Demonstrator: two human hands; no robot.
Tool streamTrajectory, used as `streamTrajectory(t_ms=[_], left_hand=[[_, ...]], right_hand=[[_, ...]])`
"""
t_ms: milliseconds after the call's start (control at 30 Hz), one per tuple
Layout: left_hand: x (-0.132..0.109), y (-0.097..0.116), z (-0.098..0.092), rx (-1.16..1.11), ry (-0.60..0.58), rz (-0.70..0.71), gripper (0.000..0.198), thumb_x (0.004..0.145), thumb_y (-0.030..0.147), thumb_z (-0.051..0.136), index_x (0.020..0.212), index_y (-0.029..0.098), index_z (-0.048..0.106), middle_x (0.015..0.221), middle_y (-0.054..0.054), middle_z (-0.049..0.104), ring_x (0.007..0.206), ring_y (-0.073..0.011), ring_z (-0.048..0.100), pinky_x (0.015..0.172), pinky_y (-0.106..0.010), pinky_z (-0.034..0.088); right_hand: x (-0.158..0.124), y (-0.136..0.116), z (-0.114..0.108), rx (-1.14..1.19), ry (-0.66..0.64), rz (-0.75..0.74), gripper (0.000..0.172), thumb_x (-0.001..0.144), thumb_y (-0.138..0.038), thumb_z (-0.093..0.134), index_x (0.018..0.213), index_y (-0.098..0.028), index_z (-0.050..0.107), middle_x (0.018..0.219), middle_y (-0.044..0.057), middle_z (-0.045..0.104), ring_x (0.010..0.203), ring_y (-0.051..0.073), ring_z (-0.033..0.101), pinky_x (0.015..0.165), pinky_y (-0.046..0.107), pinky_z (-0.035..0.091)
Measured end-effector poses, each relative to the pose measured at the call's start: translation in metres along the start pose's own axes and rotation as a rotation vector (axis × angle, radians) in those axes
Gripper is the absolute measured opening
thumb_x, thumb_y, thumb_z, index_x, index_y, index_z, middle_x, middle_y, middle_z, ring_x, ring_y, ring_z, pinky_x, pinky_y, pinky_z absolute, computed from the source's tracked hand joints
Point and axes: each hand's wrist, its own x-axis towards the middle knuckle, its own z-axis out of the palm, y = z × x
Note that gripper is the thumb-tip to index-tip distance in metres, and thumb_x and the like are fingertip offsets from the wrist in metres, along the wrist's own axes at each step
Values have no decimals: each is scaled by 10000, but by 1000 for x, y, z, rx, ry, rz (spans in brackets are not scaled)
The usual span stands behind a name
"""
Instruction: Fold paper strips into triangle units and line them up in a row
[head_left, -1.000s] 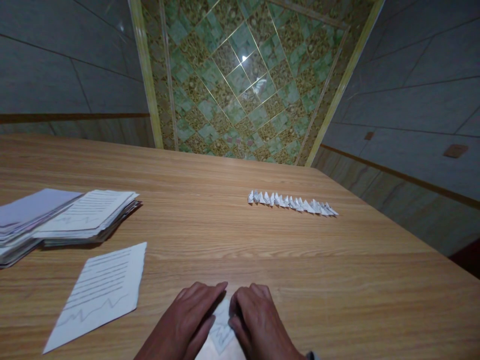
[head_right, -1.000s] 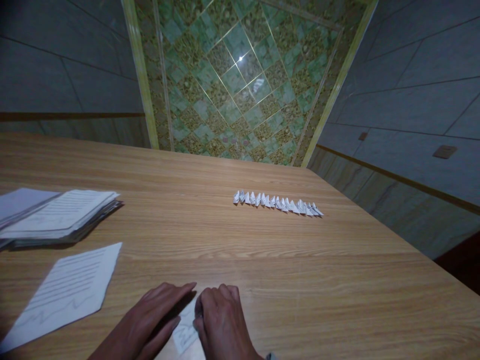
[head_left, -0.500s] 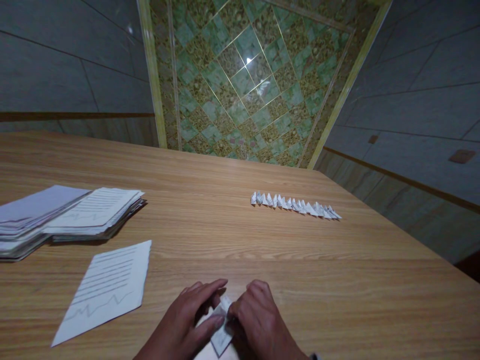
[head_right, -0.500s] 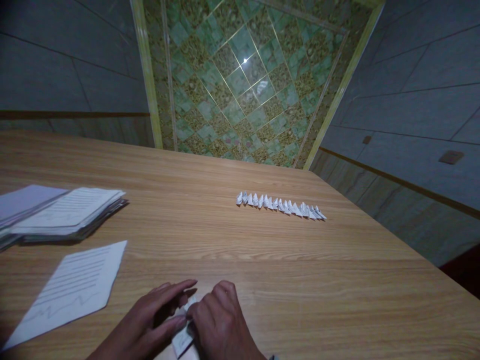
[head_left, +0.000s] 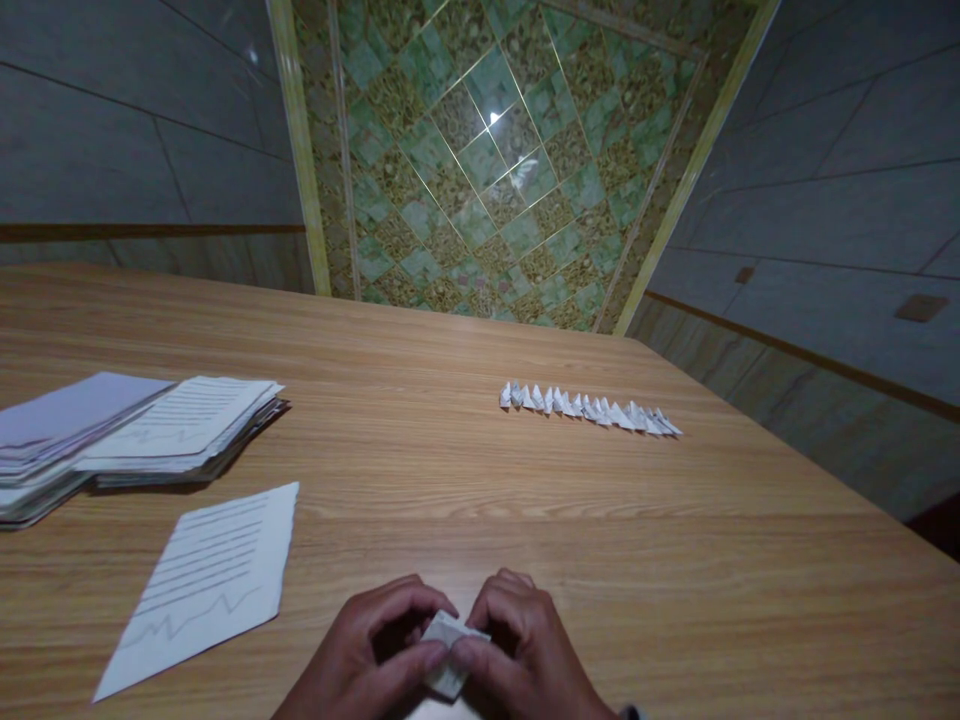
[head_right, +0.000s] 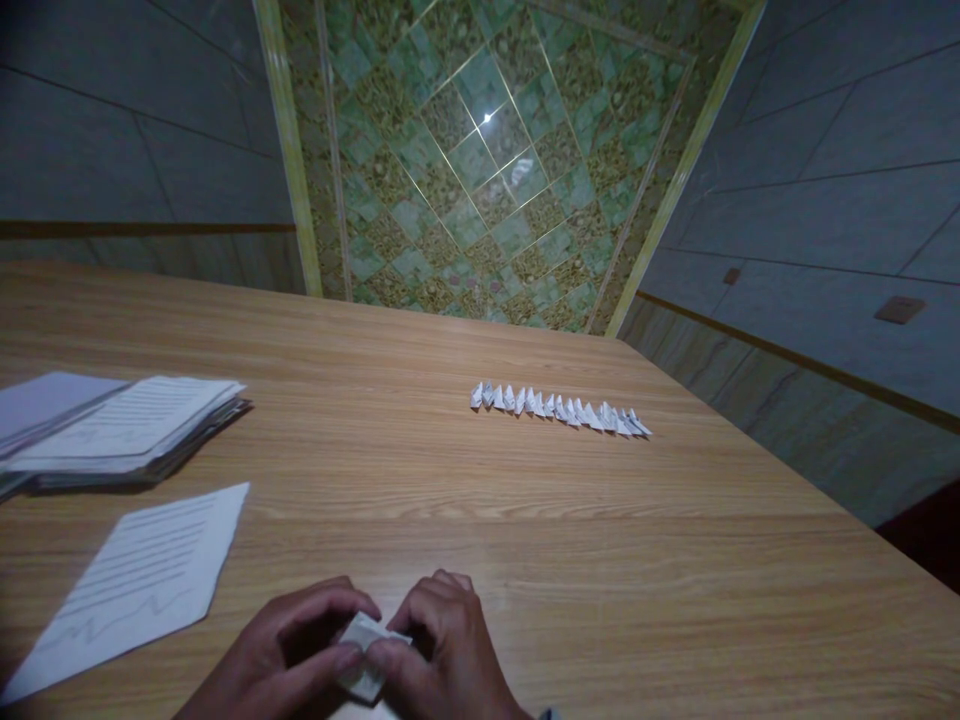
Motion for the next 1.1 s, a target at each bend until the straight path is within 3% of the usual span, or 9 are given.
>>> streamTrajectory(t_ms=[100,267,400,567,667,833,967,1100], left_hand=[[-1,2,1,-52,-34,-63,241,811,385,764,701,170,760,656,-5,652,639,-165,587,600,-246,443],[-3,9,8,-337,-15,-221,392,729,513,848,699,148,709,642,6,620,623,-146,541,593,-247,414],[-2,5,11,-385,-33,-221,456,685,555,881,740,157,664,622,36,566,591,-113,464,551,-220,341],[-1,0,7,-313,-102,-199,451,757,588,817,785,156,689,655,19,596,622,-129,495,576,-228,366],[-2,8,6,-273,-62,-211,447,772,578,808,709,149,698,639,17,595,628,-133,510,598,-235,385],[-2,15,5,-302,90,-212,453,736,596,832,682,159,727,617,16,633,602,-127,525,583,-225,404],[0,12,6,-269,134,-178,462,735,627,820,750,172,735,646,14,657,620,-136,568,583,-221,449],[-2,10,8,-136,42,-46,283,899,474,715,811,206,692,780,-22,725,745,-191,687,686,-267,547]], right_hand=[[1,-4,-2,87,-39,74,363,891,-457,613,639,-205,544,628,-24,538,642,154,512,651,294,362],[3,-11,-4,256,-34,240,464,878,-566,603,601,-208,499,595,-32,471,604,142,453,588,268,349],[5,-12,-6,259,-49,193,493,893,-584,586,593,-216,454,600,-38,446,598,133,428,577,258,341],[6,-13,-7,195,-45,119,404,886,-466,612,601,-210,483,616,-36,480,617,138,481,605,269,356],[5,-12,-6,202,-60,110,399,879,-451,615,594,-208,476,615,-35,471,613,137,474,597,269,350],[3,-13,-4,481,-120,296,389,786,-569,681,742,-213,531,647,-44,479,609,129,417,559,245,333],[1,-11,2,442,-62,284,284,715,-417,726,763,-206,542,670,-39,517,635,131,452,587,249,355],[2,-11,2,113,89,128,130,756,-202,636,707,-215,517,668,-22,554,626,146,512,580,258,364]])
